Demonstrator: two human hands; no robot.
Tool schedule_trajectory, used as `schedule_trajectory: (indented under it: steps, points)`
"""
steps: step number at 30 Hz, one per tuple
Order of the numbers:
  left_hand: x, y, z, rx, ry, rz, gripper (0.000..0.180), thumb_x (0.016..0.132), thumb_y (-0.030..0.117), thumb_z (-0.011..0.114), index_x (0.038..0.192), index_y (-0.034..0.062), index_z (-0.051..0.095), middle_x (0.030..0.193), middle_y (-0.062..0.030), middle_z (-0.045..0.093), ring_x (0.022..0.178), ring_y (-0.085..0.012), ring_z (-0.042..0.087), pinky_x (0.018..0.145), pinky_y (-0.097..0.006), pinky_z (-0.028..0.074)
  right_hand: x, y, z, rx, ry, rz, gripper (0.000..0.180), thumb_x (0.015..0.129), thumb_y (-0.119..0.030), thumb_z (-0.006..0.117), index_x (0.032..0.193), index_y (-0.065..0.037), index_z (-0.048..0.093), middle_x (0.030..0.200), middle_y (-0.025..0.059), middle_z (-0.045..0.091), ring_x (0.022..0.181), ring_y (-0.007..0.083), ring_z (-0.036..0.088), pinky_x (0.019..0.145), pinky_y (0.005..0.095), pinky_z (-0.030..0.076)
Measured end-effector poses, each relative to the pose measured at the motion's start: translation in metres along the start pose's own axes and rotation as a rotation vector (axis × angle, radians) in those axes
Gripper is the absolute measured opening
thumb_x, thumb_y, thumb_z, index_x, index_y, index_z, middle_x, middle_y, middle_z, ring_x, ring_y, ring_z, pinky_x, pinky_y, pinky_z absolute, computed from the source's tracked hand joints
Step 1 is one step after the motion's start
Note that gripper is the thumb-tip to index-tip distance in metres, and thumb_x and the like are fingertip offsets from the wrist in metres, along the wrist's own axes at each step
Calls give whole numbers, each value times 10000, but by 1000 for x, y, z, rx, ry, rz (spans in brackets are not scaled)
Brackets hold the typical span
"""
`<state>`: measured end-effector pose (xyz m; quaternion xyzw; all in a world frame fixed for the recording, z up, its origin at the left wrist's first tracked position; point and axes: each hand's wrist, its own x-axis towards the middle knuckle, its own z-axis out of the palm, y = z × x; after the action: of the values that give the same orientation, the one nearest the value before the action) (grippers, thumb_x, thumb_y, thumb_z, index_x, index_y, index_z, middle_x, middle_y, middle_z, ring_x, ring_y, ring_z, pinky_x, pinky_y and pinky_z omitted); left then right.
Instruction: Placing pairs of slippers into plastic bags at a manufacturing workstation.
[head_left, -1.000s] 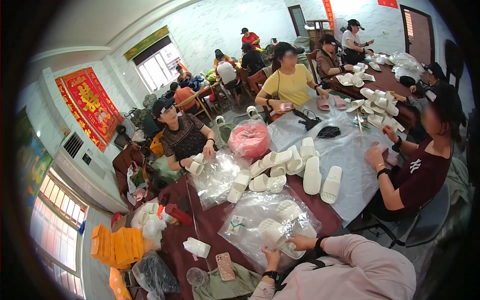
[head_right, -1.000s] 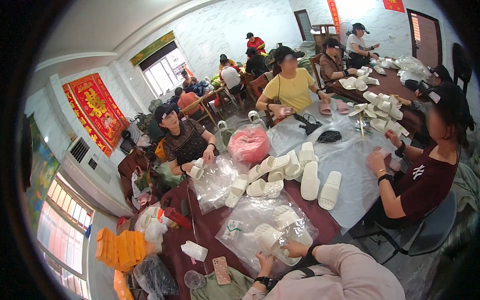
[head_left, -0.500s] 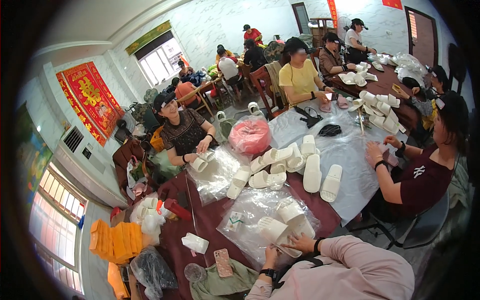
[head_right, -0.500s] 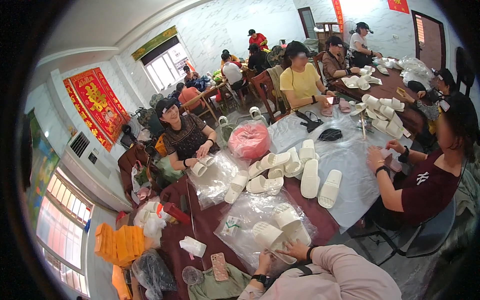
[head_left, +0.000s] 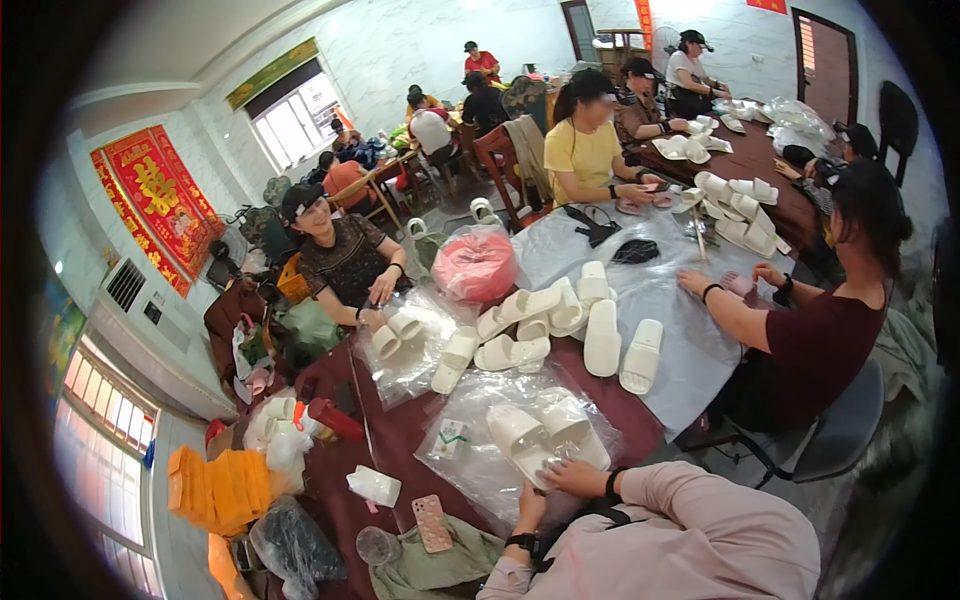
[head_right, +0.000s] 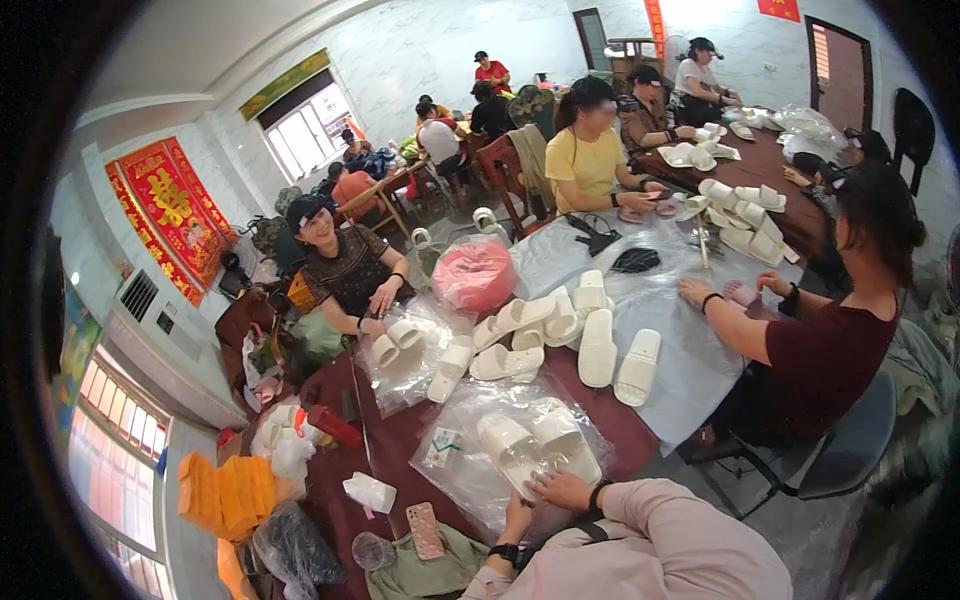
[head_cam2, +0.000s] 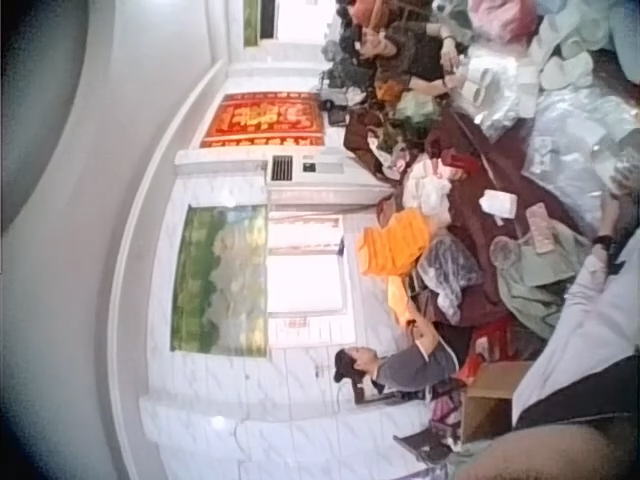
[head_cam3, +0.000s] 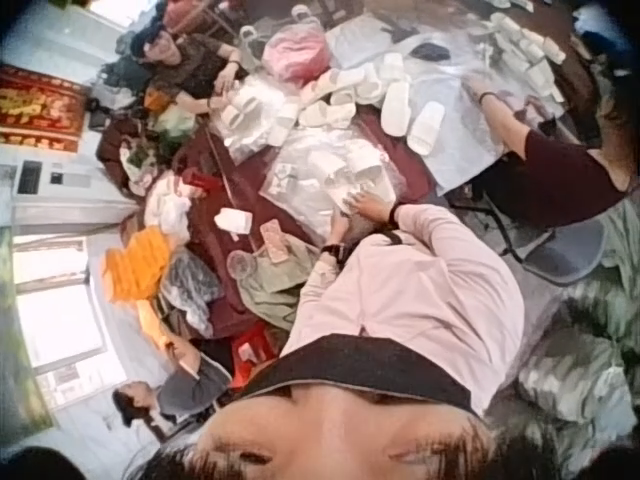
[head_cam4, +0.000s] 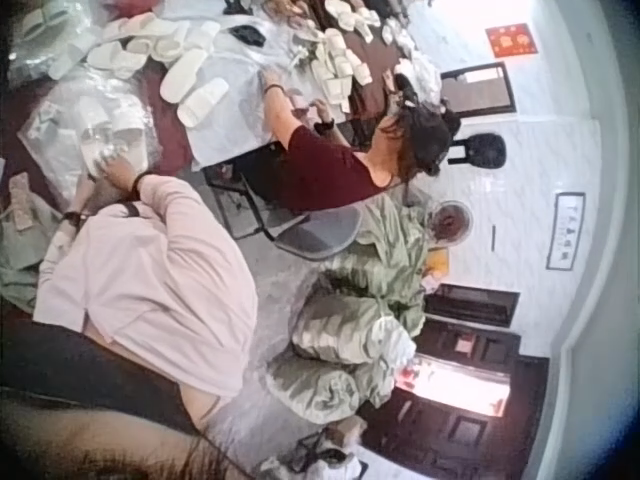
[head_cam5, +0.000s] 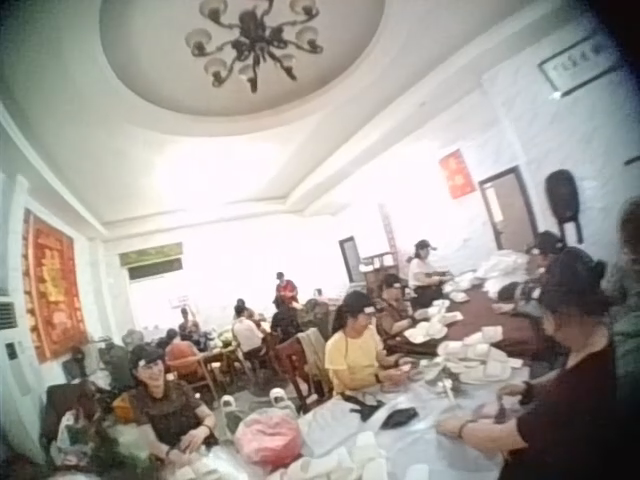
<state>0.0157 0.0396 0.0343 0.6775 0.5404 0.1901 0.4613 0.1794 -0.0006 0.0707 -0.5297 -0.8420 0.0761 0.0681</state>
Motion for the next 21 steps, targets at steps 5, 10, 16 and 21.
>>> schedule_trajectory:
  steps: [5,10,16,21]
  points:
    - [-4,16,0,124,-45,100,305,797,69,413,1091,16,474,781,-182,592,762,-324,581,686,-386,437,15,0,-16,-122,222,169,661,783,-218,538,1364,-206,224,1293,137,395,1091,302,455,892,378,375]
    - [-5,12,0,4,33,40,285,807,97,421,1059,-2,513,817,-215,589,777,-349,569,698,-395,431,15,2,-1,34,158,113,664,772,-225,549,1361,-199,243,1323,147,349,1177,321,376,972,401,309]
    - [4,-4,-3,11,217,76,272,792,202,528,910,-42,560,863,-250,583,849,-387,560,725,-412,431,-12,29,19,-124,117,34,714,704,-262,645,1320,-147,304,1326,169,319,1199,320,363,992,397,293]
    - [2,20,0,76,174,-3,391,728,298,655,904,-41,570,864,-230,598,840,-369,571,724,-385,445,-44,37,-8,99,-221,333,802,642,-338,700,1315,-137,312,1335,203,291,1171,349,390,962,425,326]
